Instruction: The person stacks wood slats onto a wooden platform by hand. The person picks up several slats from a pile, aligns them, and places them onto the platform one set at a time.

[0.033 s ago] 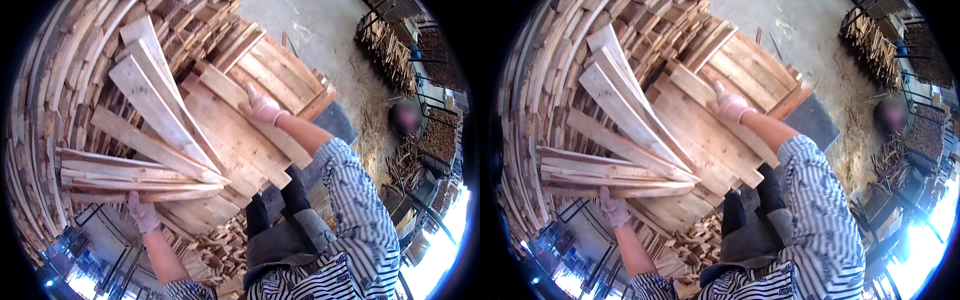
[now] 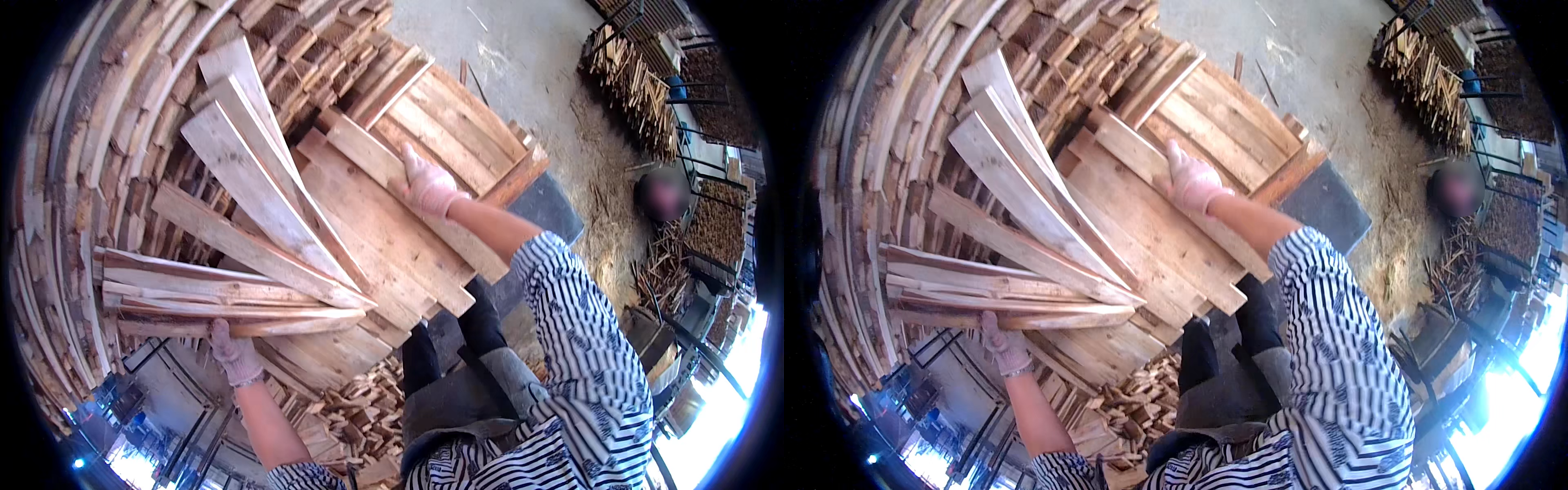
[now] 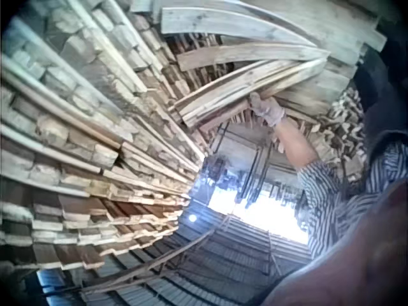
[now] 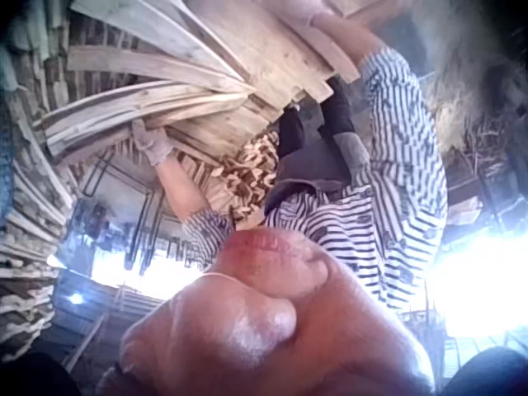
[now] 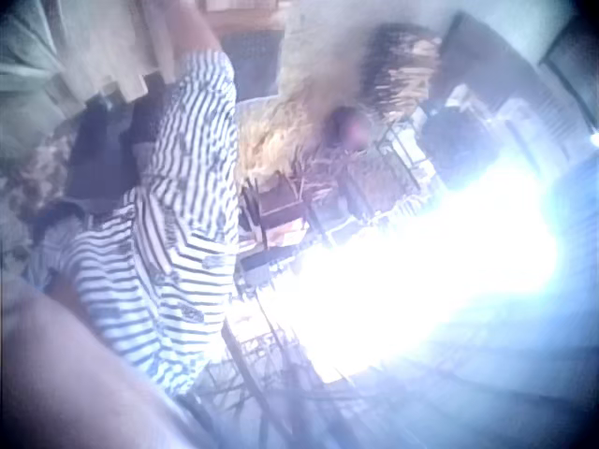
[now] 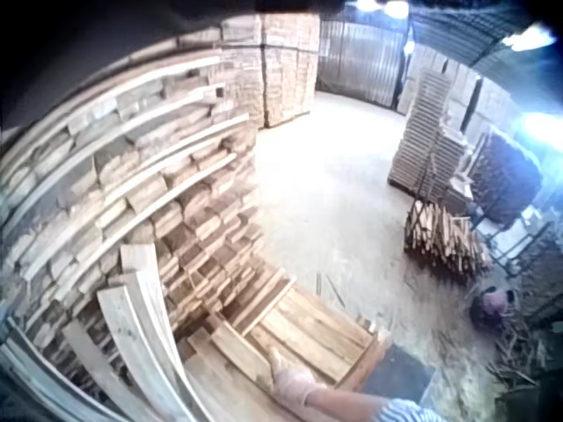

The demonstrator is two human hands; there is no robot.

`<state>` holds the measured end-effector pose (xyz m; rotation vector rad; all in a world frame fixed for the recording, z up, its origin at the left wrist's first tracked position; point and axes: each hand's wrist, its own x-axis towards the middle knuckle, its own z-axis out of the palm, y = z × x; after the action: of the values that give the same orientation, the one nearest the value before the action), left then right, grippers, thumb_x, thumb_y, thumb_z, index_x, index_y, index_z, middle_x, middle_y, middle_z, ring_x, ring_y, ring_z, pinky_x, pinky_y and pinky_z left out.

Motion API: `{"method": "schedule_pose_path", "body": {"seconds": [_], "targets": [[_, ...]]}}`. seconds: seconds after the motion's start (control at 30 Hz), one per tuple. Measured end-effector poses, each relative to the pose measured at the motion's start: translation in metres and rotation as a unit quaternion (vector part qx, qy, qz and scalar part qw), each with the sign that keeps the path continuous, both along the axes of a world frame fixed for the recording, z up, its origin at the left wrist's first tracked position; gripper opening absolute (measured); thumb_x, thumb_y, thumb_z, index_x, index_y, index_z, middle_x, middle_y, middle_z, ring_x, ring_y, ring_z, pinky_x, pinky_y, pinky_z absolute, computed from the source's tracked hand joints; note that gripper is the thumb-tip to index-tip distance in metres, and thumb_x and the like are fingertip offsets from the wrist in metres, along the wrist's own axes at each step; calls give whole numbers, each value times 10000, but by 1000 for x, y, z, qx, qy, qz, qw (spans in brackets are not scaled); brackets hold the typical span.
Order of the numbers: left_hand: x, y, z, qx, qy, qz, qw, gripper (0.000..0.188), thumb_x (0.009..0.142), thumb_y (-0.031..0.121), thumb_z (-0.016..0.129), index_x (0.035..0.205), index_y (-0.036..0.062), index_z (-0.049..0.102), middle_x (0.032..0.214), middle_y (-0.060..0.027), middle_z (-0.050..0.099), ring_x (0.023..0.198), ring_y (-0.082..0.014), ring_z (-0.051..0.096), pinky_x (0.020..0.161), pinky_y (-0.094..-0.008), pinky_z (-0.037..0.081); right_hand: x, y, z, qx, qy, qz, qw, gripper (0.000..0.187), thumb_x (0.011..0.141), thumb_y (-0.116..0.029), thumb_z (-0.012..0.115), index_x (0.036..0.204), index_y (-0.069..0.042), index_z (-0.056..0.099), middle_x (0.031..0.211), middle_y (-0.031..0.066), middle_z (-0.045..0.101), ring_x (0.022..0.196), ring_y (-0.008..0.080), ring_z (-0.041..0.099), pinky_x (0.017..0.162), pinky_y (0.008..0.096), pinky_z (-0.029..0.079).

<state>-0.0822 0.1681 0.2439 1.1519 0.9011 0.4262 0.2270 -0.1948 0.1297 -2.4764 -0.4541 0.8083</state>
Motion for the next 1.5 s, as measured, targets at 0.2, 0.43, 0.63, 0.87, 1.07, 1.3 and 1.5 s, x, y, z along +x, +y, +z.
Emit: {"method": "schedule_pose_path", "body": {"seconds": [0.2, 0.43, 0.63, 0.87, 1.07, 1.3, 1.5], "targets": [[-33, 21, -25, 25, 54, 74, 996, 527, 841, 209, 742, 1304, 55, 544, 1289, -45, 604, 1187, -215, 580, 1098, -372, 436, 6, 20, 36, -33, 9, 82, 996, 777, 882, -312, 653, 1523, -94, 272, 1446, 301, 400, 1261, 454, 511, 1041, 486, 461], [4, -9, -1, -103, -33, 73, 991, 560, 797, 210, 777, 1306, 101, 569, 1252, -7, 615, 1216, -203, 553, 1116, -430, 410, 64, -5, -5, -106, -108, 17, 988, 838, 903, -572, 577, 1533, -96, 295, 1456, 281, 391, 1401, 422, 353, 1144, 545, 302], [-22, 14, -41, -34, -42, 105, 993, 768, 759, 131, 764, 1446, 146, 421, 1312, -25, 556, 1232, -196, 538, 1114, -429, 431, 27, 38, 37, -149, -73, 116, 979, 1049, 836, -723, 570, 1582, -82, 203, 1615, 276, 166, 1507, 411, 174, 1217, 506, 183], [-1, 21, -43, 37, -52, 60, 996, 987, 653, 185, 833, 1493, 153, 315, 1402, -55, 474, 1268, -243, 496, 1112, -454, 421, -67, 162, 82, 325, 222, -131, 910, 1167, 744, -315, 852, 1573, -46, 75, 1409, 215, 516, 1267, 345, 551, 1095, 396, 418], [5, 3, -19, 174, 16, 31, 984, 1080, 659, 279, 862, 1517, 118, 227, 1453, -81, 417, 1273, -246, 464, 1125, -457, 384, -83, 99, 186, 215, -128, -17, 968, 1107, 741, -352, 846, 1557, -30, 170, 1150, 281, 645, 1095, 416, 635, 900, 429, 535], [28, -17, 4, 129, -14, 59, 990, 1159, 665, 287, 855, 1564, 121, 142, 1505, -84, 375, 1304, -257, 451, 1161, -431, 343, -67, 10, 154, -109, -67, 32, 991, 886, 846, -295, 731, 1541, -102, 215, 1232, 214, 572, 1098, 384, 605, 953, 483, 496], [-5, 19, -45, 110, -40, 45, 992, 989, 703, 248, 832, 1514, 133, 279, 1451, -72, 438, 1299, -262, 474, 1131, -478, 394, -59, 7, 68, -146, -62, 50, 986, 825, 880, -295, 676, 1541, -98, 222, 1278, 204, 549, 1172, 391, 562, 1001, 467, 465]]}}
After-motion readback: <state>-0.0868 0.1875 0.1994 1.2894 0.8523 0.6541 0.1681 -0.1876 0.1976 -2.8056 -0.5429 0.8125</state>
